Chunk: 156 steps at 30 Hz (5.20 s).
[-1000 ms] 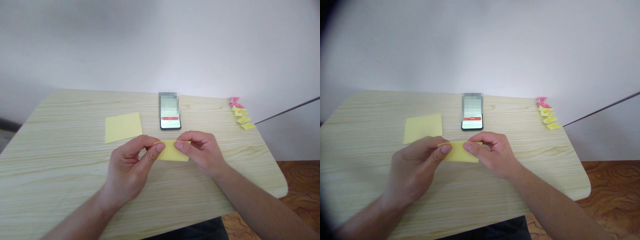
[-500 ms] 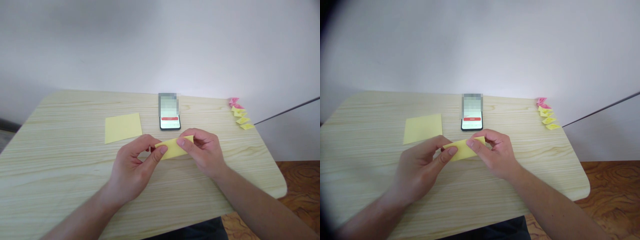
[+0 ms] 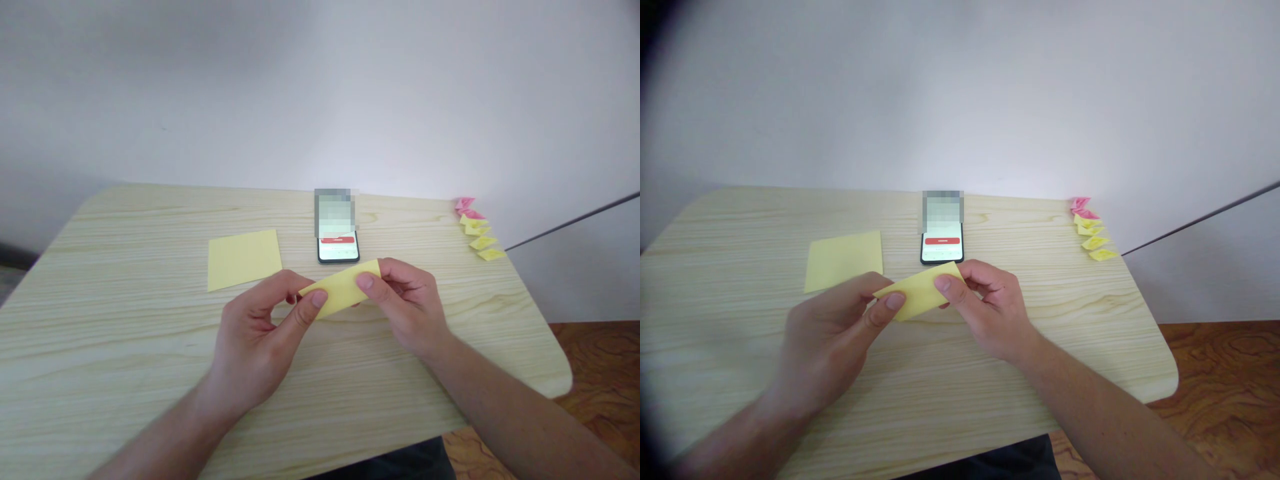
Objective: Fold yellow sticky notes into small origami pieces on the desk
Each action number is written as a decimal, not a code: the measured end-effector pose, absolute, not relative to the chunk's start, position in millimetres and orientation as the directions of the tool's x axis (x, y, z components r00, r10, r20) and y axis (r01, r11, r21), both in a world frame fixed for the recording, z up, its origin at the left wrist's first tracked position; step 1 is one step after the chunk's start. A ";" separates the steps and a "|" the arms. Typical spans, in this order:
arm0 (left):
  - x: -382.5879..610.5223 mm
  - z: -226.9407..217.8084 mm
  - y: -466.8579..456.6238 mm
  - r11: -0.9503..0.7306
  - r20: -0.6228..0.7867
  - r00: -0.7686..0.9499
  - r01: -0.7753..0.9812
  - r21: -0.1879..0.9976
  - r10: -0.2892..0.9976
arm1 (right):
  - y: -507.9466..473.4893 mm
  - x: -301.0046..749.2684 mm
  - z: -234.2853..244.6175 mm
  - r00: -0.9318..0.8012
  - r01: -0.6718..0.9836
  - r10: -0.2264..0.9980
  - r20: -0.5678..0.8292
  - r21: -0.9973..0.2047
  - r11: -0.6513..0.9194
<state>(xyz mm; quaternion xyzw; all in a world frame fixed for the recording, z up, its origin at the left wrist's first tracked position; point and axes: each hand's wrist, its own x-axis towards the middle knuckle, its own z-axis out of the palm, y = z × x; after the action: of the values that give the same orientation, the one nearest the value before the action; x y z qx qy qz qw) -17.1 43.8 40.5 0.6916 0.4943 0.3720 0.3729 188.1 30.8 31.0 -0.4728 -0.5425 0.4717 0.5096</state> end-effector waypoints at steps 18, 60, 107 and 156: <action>-15.6 31.8 46.4 -0.089 -0.051 0.415 0.311 0.946 0.909 | 33.2 190.7 26.7 -0.069 0.153 0.993 0.098 -0.982 0.108; -15.9 25.5 45.4 -0.039 -0.077 0.421 0.262 0.964 0.904 | 33.4 188.3 26.5 -0.080 0.100 0.991 0.108 -0.988 0.115; -12.9 28.7 46.7 -0.064 -0.060 0.367 0.316 0.947 0.928 | 36.2 180.7 20.0 -0.219 -0.112 0.974 -0.052 -0.991 -0.078; -15.9 27.8 44.7 -0.056 -0.020 0.289 0.252 0.966 0.957 | 43.9 191.2 19.4 -0.074 -0.103 0.997 0.034 -0.994 0.026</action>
<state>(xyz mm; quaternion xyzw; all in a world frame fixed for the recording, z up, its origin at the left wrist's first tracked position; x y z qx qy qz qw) -15.9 44.7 27.8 0.6328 0.4776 0.3573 0.4938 191.2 43.9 19.4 -0.4468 -0.4998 0.5359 0.5132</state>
